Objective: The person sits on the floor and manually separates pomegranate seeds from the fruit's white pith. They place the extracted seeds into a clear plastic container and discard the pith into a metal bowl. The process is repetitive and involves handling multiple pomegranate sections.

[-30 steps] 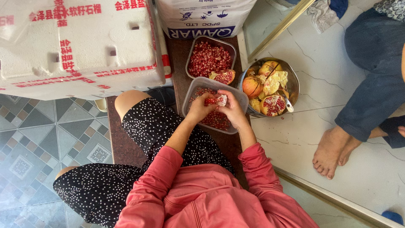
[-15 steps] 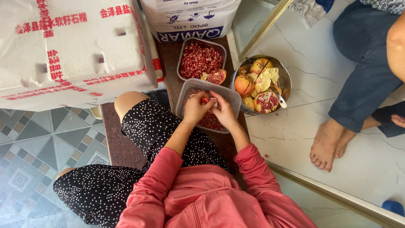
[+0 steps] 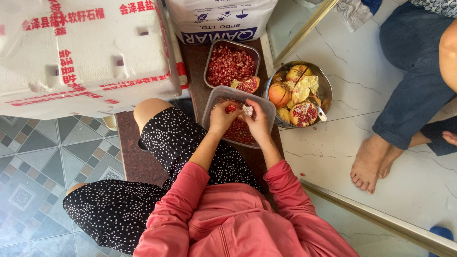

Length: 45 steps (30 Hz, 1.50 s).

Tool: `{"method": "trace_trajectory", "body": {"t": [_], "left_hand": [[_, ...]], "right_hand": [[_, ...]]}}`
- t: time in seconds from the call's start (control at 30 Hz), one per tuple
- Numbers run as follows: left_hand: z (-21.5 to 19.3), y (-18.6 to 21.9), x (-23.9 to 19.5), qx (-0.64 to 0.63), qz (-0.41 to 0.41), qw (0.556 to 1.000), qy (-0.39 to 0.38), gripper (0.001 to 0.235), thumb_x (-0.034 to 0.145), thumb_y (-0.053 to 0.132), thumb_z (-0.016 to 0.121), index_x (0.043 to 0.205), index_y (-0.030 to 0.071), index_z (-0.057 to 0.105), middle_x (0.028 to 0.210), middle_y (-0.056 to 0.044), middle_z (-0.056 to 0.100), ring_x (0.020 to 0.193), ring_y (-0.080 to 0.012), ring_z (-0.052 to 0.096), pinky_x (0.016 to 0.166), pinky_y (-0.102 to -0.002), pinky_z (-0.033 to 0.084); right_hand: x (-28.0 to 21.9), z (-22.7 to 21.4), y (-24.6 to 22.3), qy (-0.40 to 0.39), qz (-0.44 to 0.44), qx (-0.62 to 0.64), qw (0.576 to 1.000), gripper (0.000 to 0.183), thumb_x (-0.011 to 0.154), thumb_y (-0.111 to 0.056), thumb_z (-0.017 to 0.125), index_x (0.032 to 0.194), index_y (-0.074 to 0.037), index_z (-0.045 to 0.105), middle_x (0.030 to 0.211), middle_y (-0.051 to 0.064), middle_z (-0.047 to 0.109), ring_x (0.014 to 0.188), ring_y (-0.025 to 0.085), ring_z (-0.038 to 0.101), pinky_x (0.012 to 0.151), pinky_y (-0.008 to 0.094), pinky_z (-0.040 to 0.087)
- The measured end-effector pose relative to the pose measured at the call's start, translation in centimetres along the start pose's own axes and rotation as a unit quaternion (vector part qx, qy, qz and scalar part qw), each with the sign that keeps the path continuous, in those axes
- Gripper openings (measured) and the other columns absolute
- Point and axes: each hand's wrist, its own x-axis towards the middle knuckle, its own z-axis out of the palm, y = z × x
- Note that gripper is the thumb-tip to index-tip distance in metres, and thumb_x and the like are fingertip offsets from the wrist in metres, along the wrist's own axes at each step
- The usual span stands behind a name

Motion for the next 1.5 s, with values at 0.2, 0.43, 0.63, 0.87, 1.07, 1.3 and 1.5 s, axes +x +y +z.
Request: {"method": "trace_trajectory", "body": {"t": [0.2, 0.43, 0.63, 0.87, 1.07, 1.3, 1.5], "left_hand": [[-0.5, 1.3, -0.4, -0.018, 0.0, 0.999, -0.038, 0.035, 0.077, 0.029, 0.088, 0.104, 0.01, 0.075, 0.099, -0.012, 0.078, 0.092, -0.0248, 0.076, 0.083, -0.036, 0.057], [-0.9, 3.0, -1.9, 0.034, 0.1, 0.994, -0.023, 0.029, 0.082, 0.013, 0.077, 0.111, 0.013, 0.07, 0.102, -0.015, 0.075, 0.094, -0.0362, 0.072, 0.081, -0.042, 0.056], [-1.5, 4.3, -2.7, 0.037, 0.173, 0.984, 0.001, 0.028, 0.083, 0.009, 0.077, 0.108, 0.01, 0.064, 0.102, -0.016, 0.07, 0.092, -0.0397, 0.069, 0.078, -0.046, 0.055], [-1.7, 3.2, -2.1, -0.112, 0.129, 0.984, -0.044, 0.023, 0.09, 0.013, 0.079, 0.104, 0.004, 0.064, 0.092, -0.011, 0.074, 0.084, -0.0209, 0.072, 0.076, -0.035, 0.057], [-1.1, 1.8, -1.4, -0.296, -0.011, 0.946, -0.131, 0.015, 0.095, 0.008, 0.075, 0.103, 0.002, 0.064, 0.089, -0.005, 0.072, 0.076, -0.0107, 0.068, 0.067, -0.026, 0.057], [-1.3, 1.5, -1.1, -0.343, 0.0, 0.931, -0.122, 0.016, 0.096, 0.005, 0.07, 0.111, 0.001, 0.068, 0.099, -0.005, 0.075, 0.086, -0.0097, 0.073, 0.076, -0.025, 0.062], [-1.2, 0.7, -1.2, -0.353, 0.012, 0.932, -0.076, 0.013, 0.098, 0.003, 0.069, 0.111, -0.001, 0.068, 0.1, -0.008, 0.074, 0.085, -0.0116, 0.071, 0.076, -0.025, 0.06]], "right_hand": [[-0.2, 0.0, -1.9, 0.001, 0.047, 0.132, 0.99, 0.061, 0.089, 0.017, 0.056, 0.145, -0.006, 0.053, 0.142, 0.011, 0.06, 0.119, 0.017, 0.063, 0.098, 0.03, 0.055], [-0.6, -1.4, -2.7, -0.048, -0.01, 0.122, 0.991, 0.051, 0.095, 0.01, 0.058, 0.144, -0.005, 0.053, 0.135, 0.007, 0.066, 0.119, 0.013, 0.063, 0.101, 0.026, 0.051], [-0.7, -2.5, -2.8, -0.036, 0.041, 0.115, 0.992, 0.039, 0.102, -0.003, 0.062, 0.14, -0.005, 0.059, 0.119, 0.003, 0.068, 0.101, 0.01, 0.065, 0.084, 0.027, 0.056], [-0.7, -2.4, -2.3, -0.065, 0.019, 0.238, 0.969, 0.034, 0.106, -0.004, 0.059, 0.139, 0.0, 0.059, 0.12, 0.008, 0.069, 0.104, 0.014, 0.067, 0.091, 0.029, 0.058], [-0.7, -3.0, -2.7, -0.098, 0.068, 0.317, 0.941, 0.034, 0.105, -0.003, 0.056, 0.138, 0.0, 0.058, 0.123, 0.009, 0.068, 0.105, 0.017, 0.067, 0.087, 0.033, 0.06], [-0.4, -2.8, -5.2, -0.039, 0.048, 0.261, 0.963, 0.04, 0.097, -0.002, 0.059, 0.135, -0.01, 0.053, 0.114, 0.006, 0.068, 0.095, 0.013, 0.067, 0.077, 0.031, 0.062], [0.3, -2.2, -3.1, 0.0, 0.044, 0.269, 0.962, 0.018, 0.102, -0.003, 0.065, 0.12, -0.004, 0.067, 0.1, 0.008, 0.07, 0.083, 0.016, 0.069, 0.074, 0.032, 0.061]]}}
